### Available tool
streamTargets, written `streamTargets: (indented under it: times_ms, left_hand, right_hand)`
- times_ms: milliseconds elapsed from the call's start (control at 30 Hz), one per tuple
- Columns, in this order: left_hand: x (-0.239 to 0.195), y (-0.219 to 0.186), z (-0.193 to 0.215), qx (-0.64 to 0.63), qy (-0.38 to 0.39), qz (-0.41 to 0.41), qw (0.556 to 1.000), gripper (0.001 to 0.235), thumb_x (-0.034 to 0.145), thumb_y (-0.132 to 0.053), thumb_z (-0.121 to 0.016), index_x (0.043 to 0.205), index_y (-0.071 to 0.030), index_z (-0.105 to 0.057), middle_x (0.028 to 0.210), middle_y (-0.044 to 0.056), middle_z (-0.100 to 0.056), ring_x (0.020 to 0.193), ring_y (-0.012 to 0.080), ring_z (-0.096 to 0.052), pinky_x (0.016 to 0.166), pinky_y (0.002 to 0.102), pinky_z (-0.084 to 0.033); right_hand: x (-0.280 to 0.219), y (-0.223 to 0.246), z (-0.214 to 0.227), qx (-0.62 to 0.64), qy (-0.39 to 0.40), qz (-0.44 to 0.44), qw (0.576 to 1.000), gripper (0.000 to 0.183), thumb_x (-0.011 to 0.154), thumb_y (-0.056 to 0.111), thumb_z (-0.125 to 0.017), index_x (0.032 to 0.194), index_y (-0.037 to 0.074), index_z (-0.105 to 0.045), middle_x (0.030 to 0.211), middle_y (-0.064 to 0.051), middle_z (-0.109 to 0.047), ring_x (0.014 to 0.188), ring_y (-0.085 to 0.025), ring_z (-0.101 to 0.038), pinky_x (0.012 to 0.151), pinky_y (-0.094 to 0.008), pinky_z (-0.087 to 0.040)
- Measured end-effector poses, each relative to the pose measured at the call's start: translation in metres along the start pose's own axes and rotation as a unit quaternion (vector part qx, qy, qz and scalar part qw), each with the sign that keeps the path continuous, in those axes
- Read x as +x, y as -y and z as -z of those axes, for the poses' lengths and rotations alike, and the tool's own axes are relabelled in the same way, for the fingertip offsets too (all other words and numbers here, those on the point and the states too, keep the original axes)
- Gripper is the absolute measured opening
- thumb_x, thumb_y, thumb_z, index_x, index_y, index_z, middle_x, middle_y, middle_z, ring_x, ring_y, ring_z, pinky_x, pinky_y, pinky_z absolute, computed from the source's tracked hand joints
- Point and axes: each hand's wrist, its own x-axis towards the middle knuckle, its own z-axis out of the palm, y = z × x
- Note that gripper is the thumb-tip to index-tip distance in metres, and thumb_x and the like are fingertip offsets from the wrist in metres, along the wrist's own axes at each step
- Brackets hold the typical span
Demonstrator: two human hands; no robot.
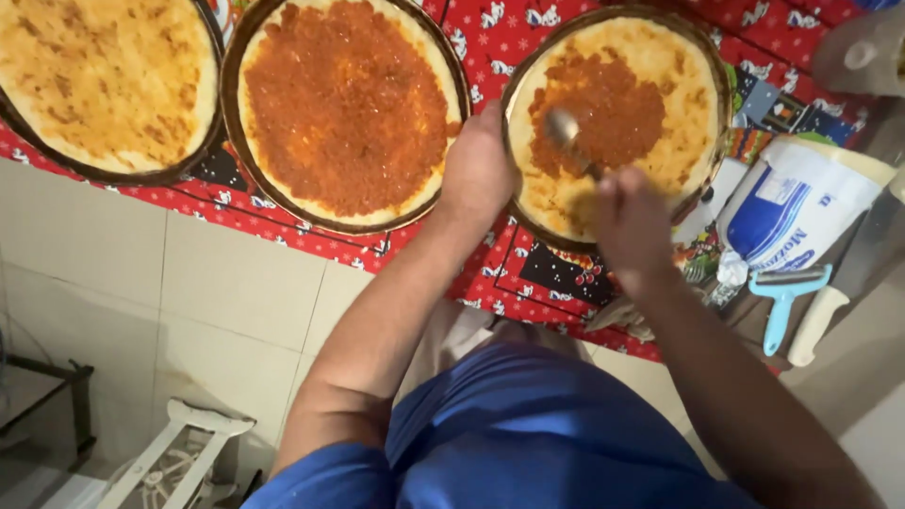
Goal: The person spreads red sauce onto three pizza bases using a spoon. They scoop sauce from a container and distribute it evenly across the surface of each pizza base in sequence.
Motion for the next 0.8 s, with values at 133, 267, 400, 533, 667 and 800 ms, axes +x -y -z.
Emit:
streamTargets:
  times_ms: [133, 267, 400, 533, 667, 800]
  left_hand:
    - [-0.003, -0.001, 0.005, -0.012, 0.013, 0.006, 1.0, 0.064, 0.084, -0.005, -0.06, 0.145, -0.006, -0.039, 0.119, 0.022, -0.061, 0.114, 0.0446, -0.067, 0.101, 0.053, -0.056]
    - [-0.017, -0.002, 0.011, -0.006, 0.021, 0.01, 1.0, 0.056, 0.089, -0.005, -0.055, 0.144, -0.002, -0.041, 0.115, 0.023, -0.063, 0.111, 0.0463, -0.068, 0.097, 0.055, -0.057]
    - [-0.024, -0.006, 0.007, -0.026, 0.016, 0.002, 1.0, 0.056, 0.092, -0.004, -0.053, 0.146, 0.001, -0.041, 0.114, 0.025, -0.065, 0.111, 0.0474, -0.067, 0.096, 0.056, -0.057]
    - [-0.007, 0.007, -0.012, -0.002, 0.002, -0.007, 1.0, 0.06, 0.087, -0.003, -0.059, 0.144, 0.001, -0.042, 0.115, 0.025, -0.065, 0.11, 0.0456, -0.069, 0.095, 0.053, -0.059]
    - [-0.011, 0.0, -0.002, 0.009, -0.022, -0.018, 1.0, 0.063, 0.086, -0.005, -0.059, 0.145, 0.0, -0.04, 0.115, 0.024, -0.063, 0.108, 0.0445, -0.069, 0.091, 0.051, -0.06]
    - [-0.026, -0.007, 0.0, -0.019, 0.018, 0.003, 1.0, 0.073, 0.084, -0.001, -0.059, 0.151, 0.003, -0.03, 0.12, 0.026, -0.06, 0.11, 0.048, -0.068, 0.092, 0.054, -0.059]
  right_hand:
    - [-0.023, -0.069, -0.009, -0.07, -0.002, 0.104, 0.992, 0.021, 0.109, 0.025, -0.055, 0.11, 0.01, -0.069, 0.083, -0.019, -0.065, 0.088, -0.043, -0.069, 0.074, -0.051, -0.054]
    - [0.01, -0.096, 0.0, -0.184, -0.022, 0.299, 0.936, 0.013, 0.098, 0.024, -0.066, 0.107, 0.014, -0.069, 0.087, -0.008, -0.063, 0.087, -0.033, -0.069, 0.081, -0.045, -0.056]
    - [0.054, -0.121, -0.015, -0.23, -0.151, 0.275, 0.921, 0.014, 0.112, 0.032, -0.062, 0.107, 0.025, -0.073, 0.089, 0.004, -0.059, 0.083, -0.018, -0.067, 0.078, -0.029, -0.055]
    - [0.035, -0.072, -0.002, -0.19, -0.044, 0.172, 0.966, 0.025, 0.112, 0.036, -0.054, 0.104, 0.017, -0.068, 0.088, -0.008, -0.06, 0.087, -0.032, -0.066, 0.079, -0.042, -0.052]
    - [0.002, -0.036, 0.028, -0.13, 0.125, 0.008, 0.984, 0.036, 0.111, 0.041, -0.047, 0.111, 0.01, -0.066, 0.098, -0.022, -0.067, 0.102, -0.048, -0.065, 0.089, -0.058, -0.05]
    - [-0.024, -0.057, 0.037, -0.046, -0.009, -0.139, 0.989, 0.023, 0.113, 0.038, -0.055, 0.119, 0.02, -0.067, 0.076, -0.009, -0.07, 0.087, -0.038, -0.072, 0.08, -0.055, -0.055]
